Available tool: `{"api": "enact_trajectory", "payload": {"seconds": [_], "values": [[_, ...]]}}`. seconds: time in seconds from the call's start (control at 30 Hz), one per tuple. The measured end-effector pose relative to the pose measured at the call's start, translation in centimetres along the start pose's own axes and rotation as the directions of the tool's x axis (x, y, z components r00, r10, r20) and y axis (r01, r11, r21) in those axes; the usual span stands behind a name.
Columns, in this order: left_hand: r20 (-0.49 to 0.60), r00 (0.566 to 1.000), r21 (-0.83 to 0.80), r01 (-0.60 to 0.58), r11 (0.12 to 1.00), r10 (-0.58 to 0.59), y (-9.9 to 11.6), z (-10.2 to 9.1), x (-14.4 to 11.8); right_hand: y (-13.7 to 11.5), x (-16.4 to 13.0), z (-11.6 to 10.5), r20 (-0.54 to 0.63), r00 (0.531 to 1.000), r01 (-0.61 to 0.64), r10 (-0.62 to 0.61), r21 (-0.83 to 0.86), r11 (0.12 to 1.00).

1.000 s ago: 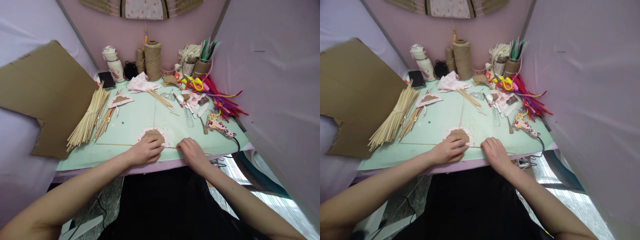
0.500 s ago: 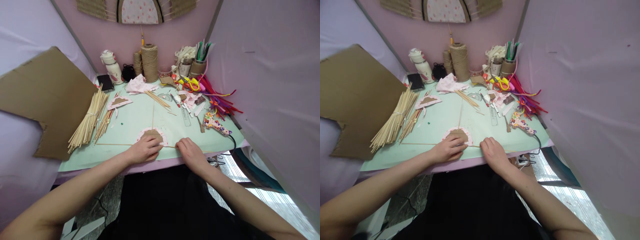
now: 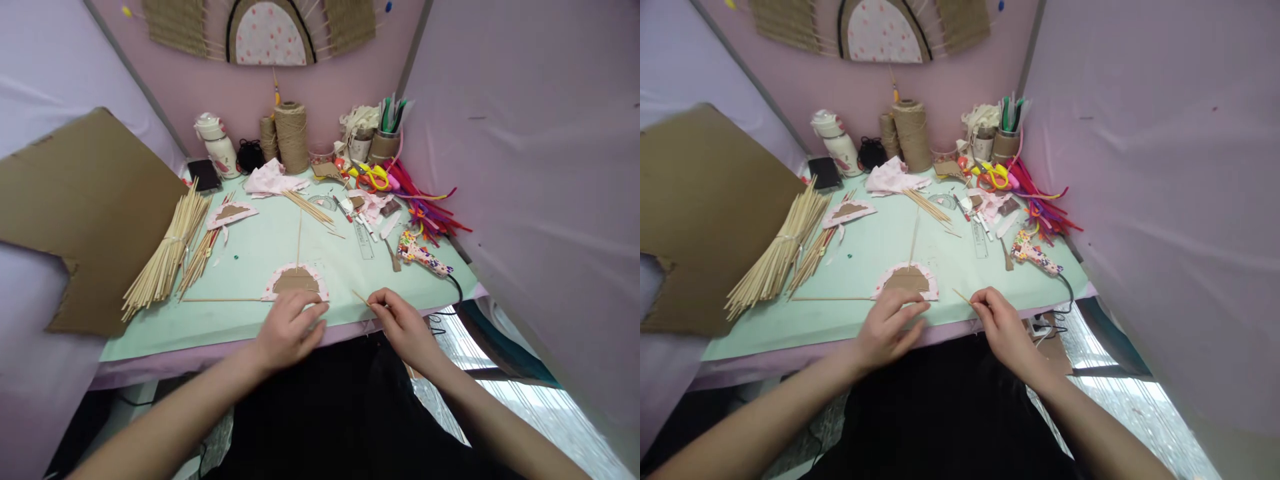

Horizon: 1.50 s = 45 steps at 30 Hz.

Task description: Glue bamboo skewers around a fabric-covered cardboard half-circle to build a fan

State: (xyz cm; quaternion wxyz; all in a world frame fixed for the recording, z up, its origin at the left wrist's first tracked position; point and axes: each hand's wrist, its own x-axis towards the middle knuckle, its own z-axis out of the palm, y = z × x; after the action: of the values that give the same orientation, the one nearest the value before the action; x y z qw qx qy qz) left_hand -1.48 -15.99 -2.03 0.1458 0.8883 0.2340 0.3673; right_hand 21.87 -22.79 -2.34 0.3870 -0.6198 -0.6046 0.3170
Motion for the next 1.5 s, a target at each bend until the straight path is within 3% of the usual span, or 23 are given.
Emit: {"api": "enact_trajectory", "payload": {"seconds": [0.03, 0.07, 0.13, 0.2, 0.27, 0.33, 0.37, 0.43, 0.5, 0.57, 0.63, 0.73, 0.87, 0.93, 1.0, 1.07, 1.13, 1.23, 1.5], "values": [[0.004, 0.982, -0.157, 0.186, 0.970, -0.188, 1.6, 0.8, 0.2, -0.5, 0.1, 0.2, 0.007, 0.998, -0.056, 0.055, 0.091, 0.994], [0.084, 0.927, -0.324, 0.371, 0.870, -0.365, 3.1, 1.8, 0.4, -1.1, 0.2, 0.4, 0.015, 0.996, -0.095, 0.093, 0.163, 0.982], [0.290, 0.735, -0.583, 0.644, 0.496, -0.613, 5.3, 3.9, 1.3, -2.0, 0.4, 1.1, 0.034, 0.990, -0.142, 0.138, 0.271, 0.952], [0.410, 0.617, -0.753, 0.644, 0.133, -0.672, 6.3, 5.8, 2.4, -2.4, 0.7, 1.7, 0.085, 0.979, -0.204, 0.186, 0.345, 0.916], [0.466, 0.554, -0.812, 0.578, -0.085, -0.690, 6.3, 7.0, 3.2, -2.1, 1.2, 1.3, 0.138, 0.972, -0.228, 0.192, 0.331, 0.916], [0.498, 0.513, -0.824, 0.532, -0.196, -0.699, 6.0, 7.6, 3.6, -0.8, 2.1, -0.3, 0.076, 0.992, -0.115, 0.103, 0.169, 0.979], [0.511, 0.500, -0.824, 0.516, -0.233, -0.699, 5.8, 7.7, 3.6, 0.2, 2.8, -1.5, -0.015, 1.000, -0.016, 0.016, 0.022, 1.000], [0.539, 0.479, -0.819, 0.490, -0.299, -0.693, 5.8, 7.6, 3.5, 2.6, 4.5, -4.6, -0.255, 0.955, 0.054, -0.148, -0.342, 0.938], [0.574, 0.455, -0.803, 0.475, -0.359, -0.681, 5.9, 7.6, 3.2, 5.3, 6.2, -7.4, -0.283, 0.946, -0.042, -0.159, -0.593, 0.804], [0.609, 0.429, -0.781, 0.473, -0.409, -0.667, 6.2, 7.6, 3.0, 7.6, 7.5, -9.4, -0.210, 0.977, -0.115, -0.041, -0.678, 0.727], [0.631, 0.411, -0.764, 0.476, -0.436, -0.658, 6.5, 7.8, 2.9, 9.2, 8.2, -10.3, -0.177, 0.983, -0.154, 0.042, -0.693, 0.704], [0.641, 0.402, -0.756, 0.478, -0.447, -0.654, 6.5, 7.9, 2.9, 9.7, 8.1, -10.5, -0.170, 0.983, -0.163, 0.063, -0.680, 0.715], [0.646, 0.402, -0.753, 0.477, -0.454, -0.649, 6.4, 8.0, 2.7, 7.5, 5.9, -10.1, -0.187, 0.982, -0.122, 0.019, -0.560, 0.819], [0.649, 0.406, -0.751, 0.473, -0.460, -0.643, 6.3, 8.0, 2.7, 5.5, 4.6, -9.6, -0.203, 0.979, -0.105, 0.032, -0.361, 0.927], [0.652, 0.410, -0.751, 0.469, -0.465, -0.638, 6.3, 8.0, 2.7, 3.5, 3.4, -8.7, -0.155, 0.978, -0.155, 0.142, -0.071, 0.985], [0.651, 0.412, -0.752, 0.465, -0.467, -0.638, 6.3, 8.0, 2.7, 1.8, 2.7, -7.4, -0.048, 0.972, -0.218, 0.231, 0.191, 0.957], [0.646, 0.412, -0.756, 0.459, -0.466, -0.642, 6.3, 7.9, 2.7, 0.6, 2.6, -6.3, 0.108, 0.962, -0.273, 0.251, 0.320, 0.907], [0.636, 0.416, -0.766, 0.445, -0.465, -0.650, 6.1, 7.9, 2.6, -0.1, 3.0, -5.2, 0.270, 0.924, -0.348, 0.270, 0.304, 0.887], [0.622, 0.417, -0.778, 0.419, -0.468, -0.663, 5.8, 8.0, 2.5, 0.8, 3.8, -5.4, 0.403, 0.848, -0.434, 0.343, 0.158, 0.887]]}}
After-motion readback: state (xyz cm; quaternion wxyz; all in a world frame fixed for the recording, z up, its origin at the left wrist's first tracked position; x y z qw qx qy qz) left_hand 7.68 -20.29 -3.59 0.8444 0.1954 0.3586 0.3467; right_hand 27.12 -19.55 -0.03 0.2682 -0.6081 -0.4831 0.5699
